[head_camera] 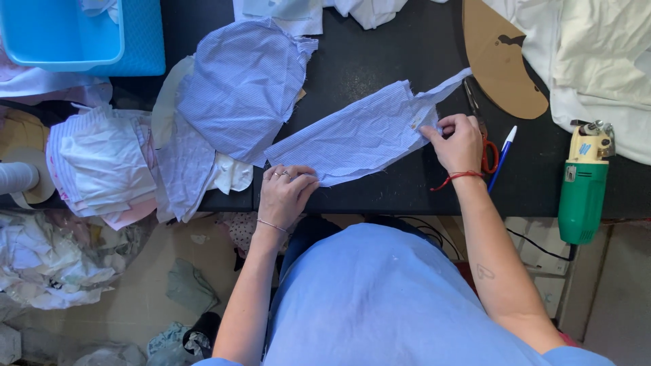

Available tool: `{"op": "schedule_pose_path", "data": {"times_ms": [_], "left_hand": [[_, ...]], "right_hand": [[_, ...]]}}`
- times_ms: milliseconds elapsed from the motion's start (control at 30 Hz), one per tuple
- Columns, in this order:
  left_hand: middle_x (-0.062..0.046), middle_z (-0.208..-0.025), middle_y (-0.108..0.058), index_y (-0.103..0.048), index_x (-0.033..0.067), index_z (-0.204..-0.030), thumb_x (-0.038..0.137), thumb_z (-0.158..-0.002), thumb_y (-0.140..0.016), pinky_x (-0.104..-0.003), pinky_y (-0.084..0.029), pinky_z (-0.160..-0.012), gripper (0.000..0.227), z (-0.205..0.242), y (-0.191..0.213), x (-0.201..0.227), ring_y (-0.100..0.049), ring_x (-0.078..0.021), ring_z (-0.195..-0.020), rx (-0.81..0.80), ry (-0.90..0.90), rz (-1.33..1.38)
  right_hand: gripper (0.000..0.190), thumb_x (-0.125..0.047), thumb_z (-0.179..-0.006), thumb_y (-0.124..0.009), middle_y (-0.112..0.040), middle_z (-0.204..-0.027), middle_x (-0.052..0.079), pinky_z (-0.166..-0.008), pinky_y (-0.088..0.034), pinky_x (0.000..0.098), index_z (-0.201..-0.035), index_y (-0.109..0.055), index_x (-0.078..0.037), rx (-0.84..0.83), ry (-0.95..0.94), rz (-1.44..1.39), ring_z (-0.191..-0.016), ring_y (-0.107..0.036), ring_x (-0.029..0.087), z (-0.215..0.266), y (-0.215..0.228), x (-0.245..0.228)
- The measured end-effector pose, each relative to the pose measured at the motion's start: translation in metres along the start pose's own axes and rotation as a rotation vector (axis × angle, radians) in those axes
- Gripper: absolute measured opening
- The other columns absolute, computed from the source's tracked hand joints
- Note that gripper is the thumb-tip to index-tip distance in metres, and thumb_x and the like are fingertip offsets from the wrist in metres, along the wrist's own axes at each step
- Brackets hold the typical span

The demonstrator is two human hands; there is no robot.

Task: The person places a cardboard template on a piece of striped fabric, traces the outline with a pen, and then uses a handheld electric cutter to cut the fabric along the marked lines. The person repeats this process with another piece of fabric, stacking the cut pieces on the table.

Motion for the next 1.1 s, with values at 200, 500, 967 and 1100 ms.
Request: {"op": "schedule_pose_path", "data": {"times_ms": [200,500,967,1100], "left_hand": [[0.005,-0.069,-0.061,-0.059,0.0249,-0.082,0.028,-0.084,-0.055,-0.027,-0.044,-0.07,0.005,-0.004,-0.002,-0.004,-0.06,-0.014,-0.065,-0.063,0.13,0.136],[-0.001,-0.061,-0.06,-0.055,0.0235,-0.084,0.024,-0.084,-0.054,-0.033,-0.048,-0.059,0.002,-0.025,0.005,0.003,-0.06,-0.0241,-0.058,-0.11,0.281,0.176],[-0.004,-0.099,-0.055,-0.051,0.0131,-0.103,0.023,-0.085,-0.06,-0.034,-0.042,-0.083,0.022,-0.063,0.038,-0.049,-0.052,-0.0222,-0.095,0.509,0.446,0.239],[-0.013,-0.091,-0.056,-0.051,0.0068,-0.096,0.016,-0.076,-0.065,-0.04,-0.049,-0.068,0.026,-0.006,0.037,-0.015,-0.061,-0.0309,-0.077,0.245,0.862,0.348]], "right_hand": [[0.024,-0.041,-0.077,-0.065,-0.061,-0.071,0.0,-0.065,-0.046,0.0302,-0.082,-0.06,-0.018,-0.244,-0.223,-0.116,-0.07,-0.06,0.018,-0.019,0.0,0.009],[0.043,-0.036,-0.081,-0.063,-0.057,-0.084,0.013,-0.061,-0.054,0.0409,-0.101,-0.044,-0.004,-0.395,-0.57,-0.901,-0.069,-0.063,0.025,0.014,-0.002,-0.037],[0.038,-0.036,-0.075,-0.073,-0.056,-0.08,0.006,-0.054,-0.049,0.0296,-0.097,-0.059,-0.008,-0.117,-0.091,-0.216,-0.065,-0.06,0.021,0.008,-0.013,-0.006],[0.023,-0.023,-0.081,-0.068,-0.053,-0.081,0.006,-0.056,-0.049,0.0297,-0.095,-0.061,-0.007,-0.098,-0.008,-0.236,-0.066,-0.06,0.023,0.006,-0.01,-0.013]]}}
Point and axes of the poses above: each hand's wrist, its own z-axis away from the middle knuckle, its own y-axis out of the back of the hand, x = y × z, the point moved 2 cm from there along -z, towards the middle knuckle
